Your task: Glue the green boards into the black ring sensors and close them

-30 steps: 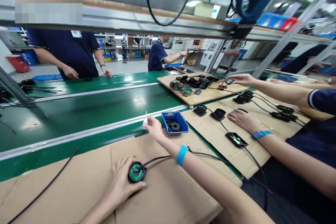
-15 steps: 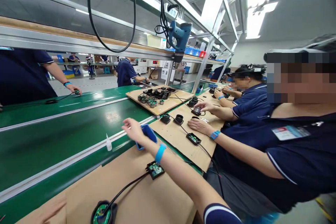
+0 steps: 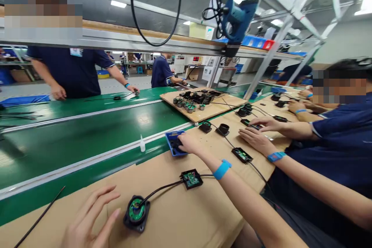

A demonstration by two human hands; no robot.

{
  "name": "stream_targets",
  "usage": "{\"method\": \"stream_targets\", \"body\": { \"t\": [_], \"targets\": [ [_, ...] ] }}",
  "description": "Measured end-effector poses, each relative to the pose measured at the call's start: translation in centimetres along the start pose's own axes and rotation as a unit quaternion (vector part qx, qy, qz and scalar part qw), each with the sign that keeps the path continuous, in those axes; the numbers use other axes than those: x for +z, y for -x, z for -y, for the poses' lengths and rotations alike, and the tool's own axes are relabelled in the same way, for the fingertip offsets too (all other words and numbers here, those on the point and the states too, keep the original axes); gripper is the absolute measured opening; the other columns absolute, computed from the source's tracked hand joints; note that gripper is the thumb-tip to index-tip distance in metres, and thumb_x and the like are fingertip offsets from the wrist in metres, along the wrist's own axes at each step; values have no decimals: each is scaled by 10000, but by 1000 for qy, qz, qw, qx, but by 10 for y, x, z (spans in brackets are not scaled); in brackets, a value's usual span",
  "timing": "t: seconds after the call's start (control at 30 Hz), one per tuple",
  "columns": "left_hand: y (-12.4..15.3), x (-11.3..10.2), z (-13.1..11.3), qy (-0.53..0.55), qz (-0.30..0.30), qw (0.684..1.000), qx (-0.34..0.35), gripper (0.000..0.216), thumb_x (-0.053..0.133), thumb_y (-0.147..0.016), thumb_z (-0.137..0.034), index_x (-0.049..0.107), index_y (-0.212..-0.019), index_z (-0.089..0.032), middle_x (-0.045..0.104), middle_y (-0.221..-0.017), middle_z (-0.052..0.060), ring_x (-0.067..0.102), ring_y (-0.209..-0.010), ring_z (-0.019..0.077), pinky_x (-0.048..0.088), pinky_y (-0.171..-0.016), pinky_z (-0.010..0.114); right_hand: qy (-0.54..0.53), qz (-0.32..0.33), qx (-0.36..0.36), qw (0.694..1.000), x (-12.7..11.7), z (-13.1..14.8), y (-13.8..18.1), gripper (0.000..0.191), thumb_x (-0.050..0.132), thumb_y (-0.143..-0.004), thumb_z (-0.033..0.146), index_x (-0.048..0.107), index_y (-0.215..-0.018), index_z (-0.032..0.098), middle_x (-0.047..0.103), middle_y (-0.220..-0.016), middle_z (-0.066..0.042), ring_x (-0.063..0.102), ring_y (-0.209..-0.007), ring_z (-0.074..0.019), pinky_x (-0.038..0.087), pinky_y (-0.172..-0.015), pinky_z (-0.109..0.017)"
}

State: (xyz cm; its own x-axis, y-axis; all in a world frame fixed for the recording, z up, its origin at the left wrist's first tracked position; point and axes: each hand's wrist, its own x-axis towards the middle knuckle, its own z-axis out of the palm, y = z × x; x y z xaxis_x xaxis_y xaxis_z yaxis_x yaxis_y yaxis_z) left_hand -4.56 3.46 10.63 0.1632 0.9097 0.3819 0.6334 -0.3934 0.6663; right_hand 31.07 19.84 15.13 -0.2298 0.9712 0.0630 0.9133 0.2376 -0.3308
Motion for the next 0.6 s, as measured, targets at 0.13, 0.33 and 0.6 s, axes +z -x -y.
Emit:
{"method": "stream_targets", "body": {
  "t": [0.13,0.33,0.6],
  "targets": [
    [-15,4,-33,223,63,957,-176,440,605,-867,-554,667,-1211,-287,657,-1259,92,612,-1172,301,508,-993,392,-66,-8,-111,992,-2,48,39,364,671,-845,159,612,-1203,148,704,-1102,-89,666,-986,-194,541,-852,-304],
    [-22,21,-52,587,236,719,-287,483,658,-842,-572,736,-1063,-150,728,-1039,148,700,-846,204,571,-764,303,-308,36,-404,860,25,124,98,427,666,-805,161,601,-1223,216,716,-1073,-49,660,-989,-185,513,-915,-339],
    [-28,11,-33,519,117,796,-290,370,828,-732,-433,710,-984,-188,736,-1023,65,666,-970,179,511,-895,268,-168,-16,-181,969,69,105,109,299,619,-911,212,557,-1202,184,672,-1166,-129,636,-1098,-279,538,-914,-470]
  ]
}}
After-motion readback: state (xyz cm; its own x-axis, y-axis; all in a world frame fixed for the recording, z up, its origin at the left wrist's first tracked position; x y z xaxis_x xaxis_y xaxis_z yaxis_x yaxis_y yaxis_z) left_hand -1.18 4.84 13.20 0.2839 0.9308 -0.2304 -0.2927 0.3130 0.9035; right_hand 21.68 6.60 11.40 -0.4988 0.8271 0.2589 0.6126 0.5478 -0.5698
